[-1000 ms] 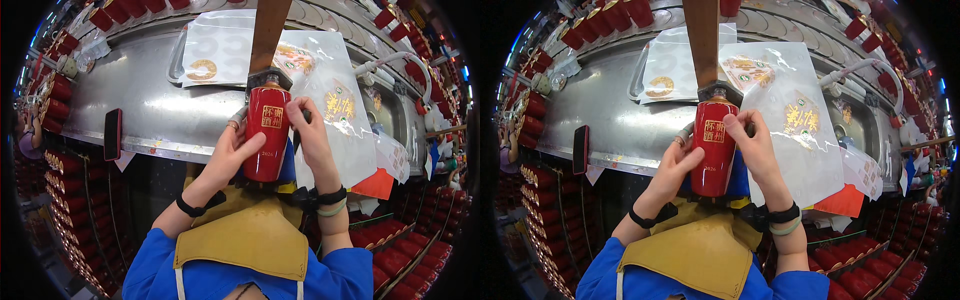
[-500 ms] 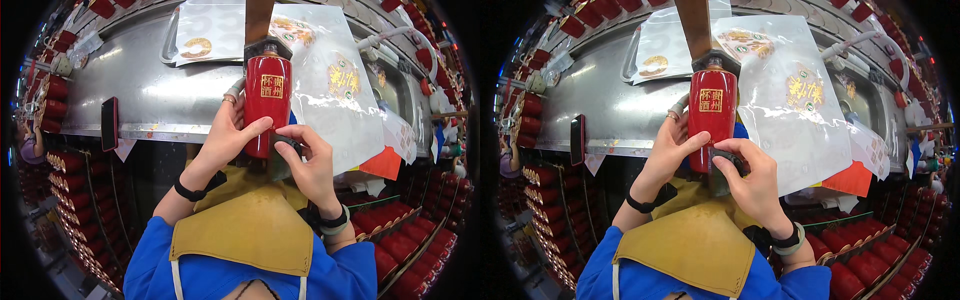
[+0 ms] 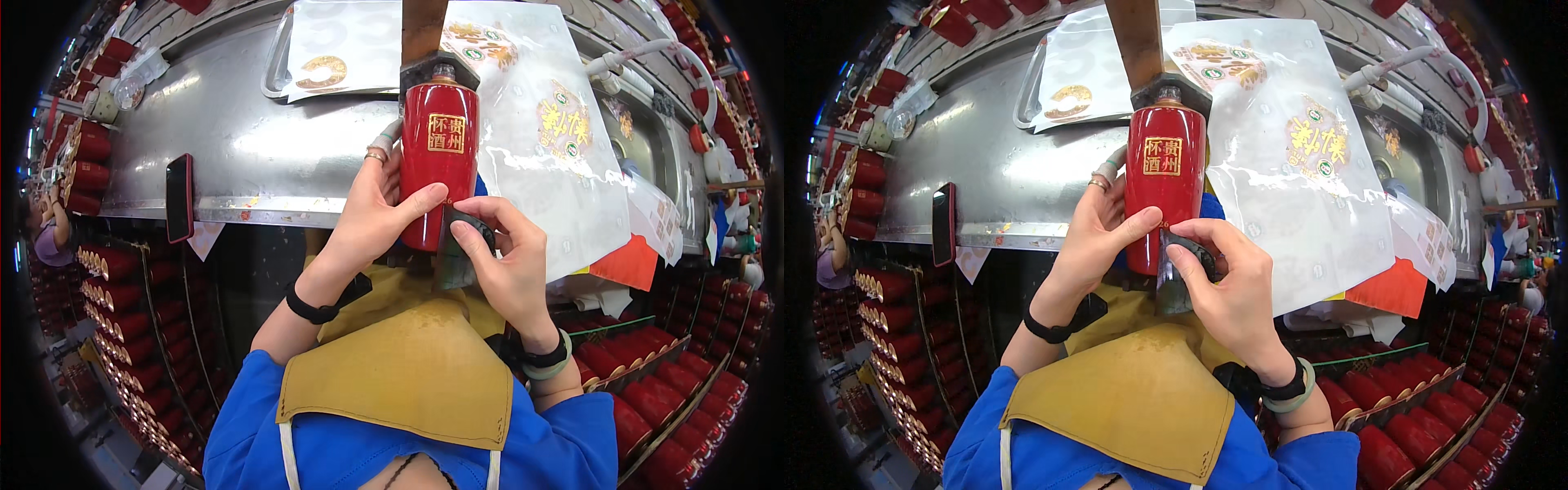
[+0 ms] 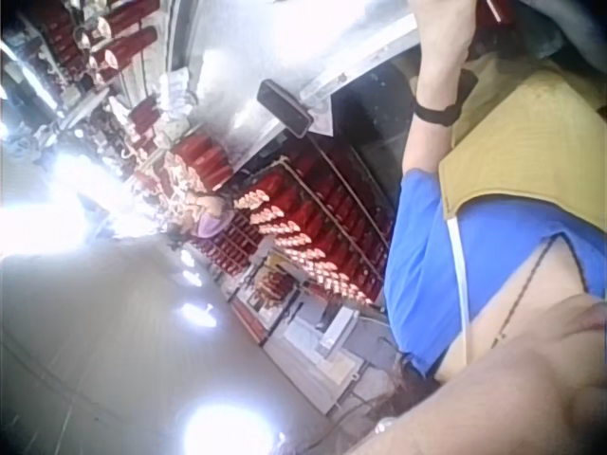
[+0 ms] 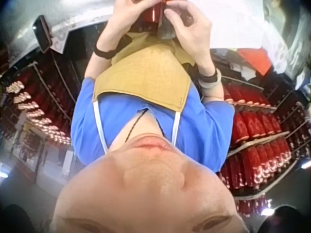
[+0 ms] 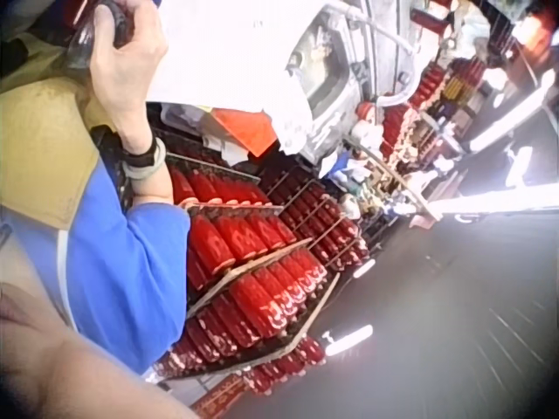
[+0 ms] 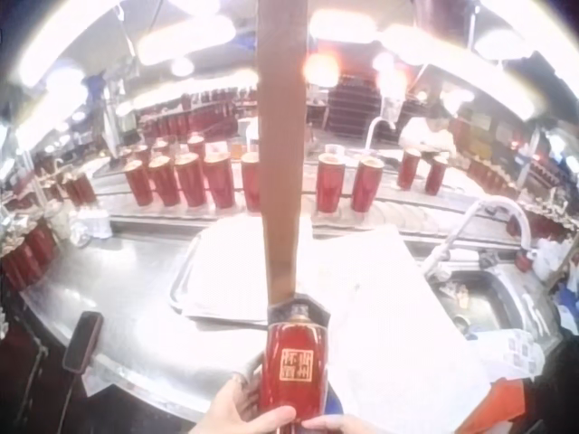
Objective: Applying decorative gold labels and cleaning red liquor bottles on a production line.
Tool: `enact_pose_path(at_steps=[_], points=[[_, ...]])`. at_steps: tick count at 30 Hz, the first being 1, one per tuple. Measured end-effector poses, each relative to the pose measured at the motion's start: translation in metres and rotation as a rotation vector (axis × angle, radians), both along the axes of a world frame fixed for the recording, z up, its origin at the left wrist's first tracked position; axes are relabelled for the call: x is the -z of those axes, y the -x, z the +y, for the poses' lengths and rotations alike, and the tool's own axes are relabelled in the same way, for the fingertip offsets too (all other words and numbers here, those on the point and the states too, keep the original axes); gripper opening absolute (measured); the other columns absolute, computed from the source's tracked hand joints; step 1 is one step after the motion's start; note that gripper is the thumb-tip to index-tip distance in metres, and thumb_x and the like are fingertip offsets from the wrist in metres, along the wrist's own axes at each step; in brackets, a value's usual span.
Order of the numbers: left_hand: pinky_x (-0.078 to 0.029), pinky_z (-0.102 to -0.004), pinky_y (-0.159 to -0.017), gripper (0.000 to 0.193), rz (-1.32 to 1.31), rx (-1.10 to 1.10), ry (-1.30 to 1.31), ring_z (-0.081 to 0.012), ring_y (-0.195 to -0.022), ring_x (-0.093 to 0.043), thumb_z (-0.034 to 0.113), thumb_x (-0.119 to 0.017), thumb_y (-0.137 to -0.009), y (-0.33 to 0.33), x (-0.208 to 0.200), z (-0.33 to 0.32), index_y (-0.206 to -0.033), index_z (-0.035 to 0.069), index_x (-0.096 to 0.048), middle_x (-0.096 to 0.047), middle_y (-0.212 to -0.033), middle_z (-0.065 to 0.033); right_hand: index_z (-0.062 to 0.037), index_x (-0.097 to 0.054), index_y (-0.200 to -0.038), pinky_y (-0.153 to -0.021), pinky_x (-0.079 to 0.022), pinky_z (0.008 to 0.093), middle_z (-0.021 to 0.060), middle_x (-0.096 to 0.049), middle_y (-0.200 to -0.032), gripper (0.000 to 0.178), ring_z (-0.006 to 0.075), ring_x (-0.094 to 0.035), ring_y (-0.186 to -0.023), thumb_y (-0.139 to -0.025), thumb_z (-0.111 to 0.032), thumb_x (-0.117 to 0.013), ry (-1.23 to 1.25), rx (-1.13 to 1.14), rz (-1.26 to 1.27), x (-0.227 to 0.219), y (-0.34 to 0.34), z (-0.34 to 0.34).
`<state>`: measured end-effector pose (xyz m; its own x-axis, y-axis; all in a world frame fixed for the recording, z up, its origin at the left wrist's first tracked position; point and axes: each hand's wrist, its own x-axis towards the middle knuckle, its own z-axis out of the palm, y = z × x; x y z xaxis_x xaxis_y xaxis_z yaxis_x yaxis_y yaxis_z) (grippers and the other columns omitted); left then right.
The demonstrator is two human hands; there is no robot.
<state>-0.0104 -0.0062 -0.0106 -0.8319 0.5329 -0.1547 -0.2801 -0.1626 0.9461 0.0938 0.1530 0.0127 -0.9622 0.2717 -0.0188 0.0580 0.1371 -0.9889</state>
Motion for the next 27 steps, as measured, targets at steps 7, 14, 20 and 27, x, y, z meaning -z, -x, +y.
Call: enact_pose_path(at_steps=[7, 14, 20, 27], points=[[-0.043, -0.0387, -0.114, 0.092, 0.031, -0.001, -0.004, -0.023, -0.133, -0.055, 0.01, -0.078, -0.093, 0.0, 0.002, 0.0, -0.161, -0.003, -0.018, -0.053, -0.146, -0.0189, 0.0021, -0.071, -0.107, -0.077, -0.056, 0.0302, 0.0117, -0.074, -0.099, 0.019, 0.0183, -0.072, -0.088, -0.089, -0.001, -0.076, -0.17, 0.046, -0.007, 0.002, -0.002, -0.003], [-0.044, -0.0389, -0.113, 0.091, 0.055, -0.008, -0.004, -0.0228, -0.133, -0.055, 0.01, -0.077, -0.093, -0.002, 0.002, 0.002, -0.161, -0.003, -0.018, -0.053, -0.146, -0.0188, 0.0003, -0.071, -0.103, -0.075, -0.054, 0.0329, 0.0123, -0.072, -0.095, 0.017, 0.0238, -0.072, -0.085, -0.087, -0.001, -0.077, -0.236, 0.051, 0.053, 0.003, 0.001, -0.003], [-0.047, -0.0384, -0.112, 0.093, 0.05, -0.003, -0.009, -0.0238, -0.132, -0.056, 0.01, -0.079, -0.091, -0.001, 0.003, 0.001, -0.16, -0.003, -0.017, -0.049, -0.146, -0.0206, 0.0003, -0.071, -0.104, -0.075, -0.054, 0.0319, 0.0121, -0.072, -0.096, 0.018, 0.0223, -0.071, -0.085, -0.088, -0.002, -0.077, -0.234, 0.044, 0.049, 0.01, -0.005, -0.003], [-0.046, -0.0388, -0.113, 0.093, 0.032, -0.003, 0.004, -0.0254, -0.133, -0.055, 0.009, -0.078, -0.092, -0.001, 0.001, 0.002, -0.16, -0.003, -0.016, -0.049, -0.147, -0.0214, -0.0008, -0.071, -0.108, -0.08, -0.049, 0.0269, 0.0061, -0.07, -0.101, 0.016, 0.0134, -0.064, -0.09, -0.094, 0.006, -0.065, -0.091, 0.023, 0.181, -0.007, 0.019, 0.027]])
